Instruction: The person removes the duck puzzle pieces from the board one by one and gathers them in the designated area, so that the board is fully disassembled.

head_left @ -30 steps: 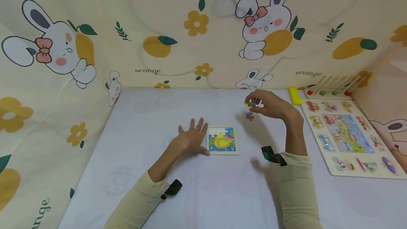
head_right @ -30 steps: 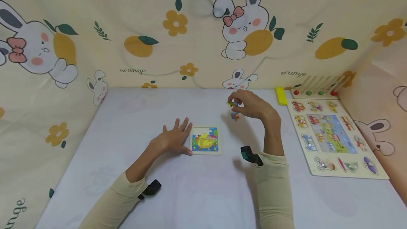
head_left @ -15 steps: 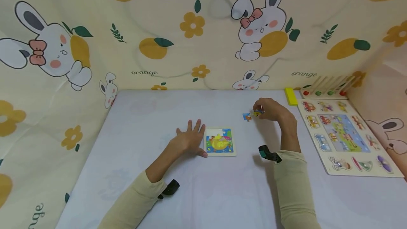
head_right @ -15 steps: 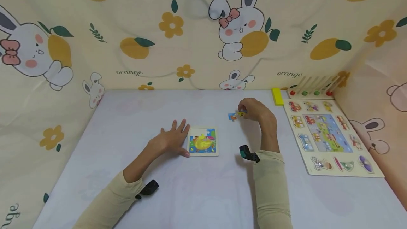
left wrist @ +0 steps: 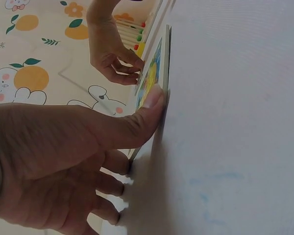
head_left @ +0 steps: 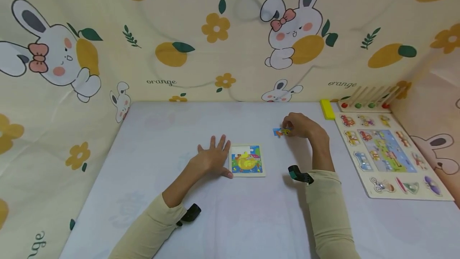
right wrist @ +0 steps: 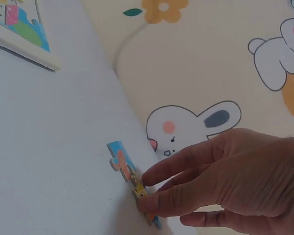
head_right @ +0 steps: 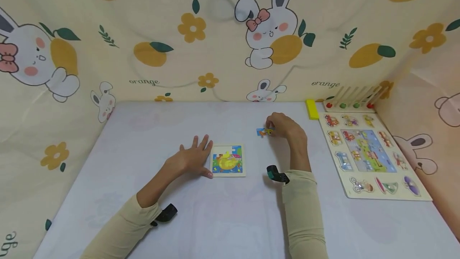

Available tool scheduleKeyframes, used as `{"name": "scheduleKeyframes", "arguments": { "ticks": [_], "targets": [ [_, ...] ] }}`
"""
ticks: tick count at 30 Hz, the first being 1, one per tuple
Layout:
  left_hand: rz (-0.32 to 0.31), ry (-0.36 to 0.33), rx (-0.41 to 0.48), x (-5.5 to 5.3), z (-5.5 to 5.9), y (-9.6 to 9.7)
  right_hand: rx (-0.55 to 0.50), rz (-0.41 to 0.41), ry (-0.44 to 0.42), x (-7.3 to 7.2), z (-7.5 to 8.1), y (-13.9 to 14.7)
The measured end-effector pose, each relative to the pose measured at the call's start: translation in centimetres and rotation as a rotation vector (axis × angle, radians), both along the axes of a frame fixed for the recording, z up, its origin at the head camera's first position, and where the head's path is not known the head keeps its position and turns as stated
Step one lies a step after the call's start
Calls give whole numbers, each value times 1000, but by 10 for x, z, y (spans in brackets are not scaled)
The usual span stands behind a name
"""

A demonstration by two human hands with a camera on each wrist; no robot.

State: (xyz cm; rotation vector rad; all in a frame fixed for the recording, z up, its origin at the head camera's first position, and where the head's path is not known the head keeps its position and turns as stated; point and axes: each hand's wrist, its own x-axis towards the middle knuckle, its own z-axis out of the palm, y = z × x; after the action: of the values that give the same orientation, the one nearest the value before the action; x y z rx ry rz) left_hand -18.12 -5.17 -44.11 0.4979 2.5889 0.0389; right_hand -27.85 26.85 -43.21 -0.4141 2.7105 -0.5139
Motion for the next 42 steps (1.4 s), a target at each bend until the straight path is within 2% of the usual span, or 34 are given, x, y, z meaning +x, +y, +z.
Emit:
{"name": "scheduleKeyframes", "arguments": {
  "ticks": [23, 32, 42],
  "targets": [
    [6, -4, 20, 0, 0, -2, -7, 1, -28, 1, 4, -2],
    [13, -4, 16, -1, -5, -1, -4, -5, -49, 0, 2, -3],
    [3, 9, -2, -1, -4, -1, -17, 2, -47, 0, 3, -3]
  ]
}}
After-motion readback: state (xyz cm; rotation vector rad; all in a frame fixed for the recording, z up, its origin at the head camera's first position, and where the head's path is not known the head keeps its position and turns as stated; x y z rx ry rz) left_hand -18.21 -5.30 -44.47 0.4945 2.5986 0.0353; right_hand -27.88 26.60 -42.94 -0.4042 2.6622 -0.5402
